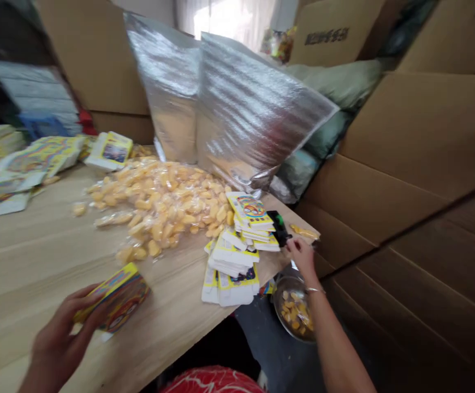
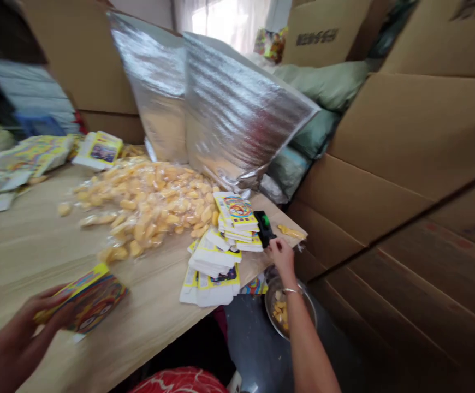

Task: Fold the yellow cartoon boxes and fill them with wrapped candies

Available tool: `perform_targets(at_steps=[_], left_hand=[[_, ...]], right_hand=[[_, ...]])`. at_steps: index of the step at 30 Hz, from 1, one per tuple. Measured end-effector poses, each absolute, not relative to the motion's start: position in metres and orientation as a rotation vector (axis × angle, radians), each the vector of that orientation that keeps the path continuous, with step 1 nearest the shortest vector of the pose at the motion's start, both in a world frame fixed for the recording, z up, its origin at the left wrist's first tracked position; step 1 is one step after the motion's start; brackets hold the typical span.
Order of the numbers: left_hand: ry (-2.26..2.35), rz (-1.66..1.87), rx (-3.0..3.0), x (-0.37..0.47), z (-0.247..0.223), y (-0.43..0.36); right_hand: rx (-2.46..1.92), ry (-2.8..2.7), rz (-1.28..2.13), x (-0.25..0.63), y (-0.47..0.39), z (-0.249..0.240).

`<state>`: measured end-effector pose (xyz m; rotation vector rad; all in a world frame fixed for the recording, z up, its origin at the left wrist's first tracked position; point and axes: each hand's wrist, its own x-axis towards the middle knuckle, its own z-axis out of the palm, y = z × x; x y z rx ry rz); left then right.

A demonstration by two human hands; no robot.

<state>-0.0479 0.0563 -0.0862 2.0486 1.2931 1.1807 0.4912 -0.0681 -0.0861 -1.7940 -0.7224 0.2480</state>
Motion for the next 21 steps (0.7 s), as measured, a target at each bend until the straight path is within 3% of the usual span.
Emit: perform_targets(at_steps=[4, 10, 15, 21], left_hand=[[1.265, 1.146, 2.053, -0.037, -0.068, 0.045], [1.195, 1.247, 2.118, -0.029, -0.064, 0.037], [1.118, 1.317, 2.16, -0.03, -0.072, 0.036], [1.09, 1.301, 2.125, -0.031, -0.062, 0.038]], right_hand=[[-1.564, -0.946, 0.464, 0.404, -0.042, -0.066], [-1.022, -1.178, 1.213, 0.2, -0.003, -0.046], [-0.892, -1.193, 1.306, 0.137, 0.029, -0.043], [-1.229, -1.006, 1.204, 0.123, 0.036, -0.052]])
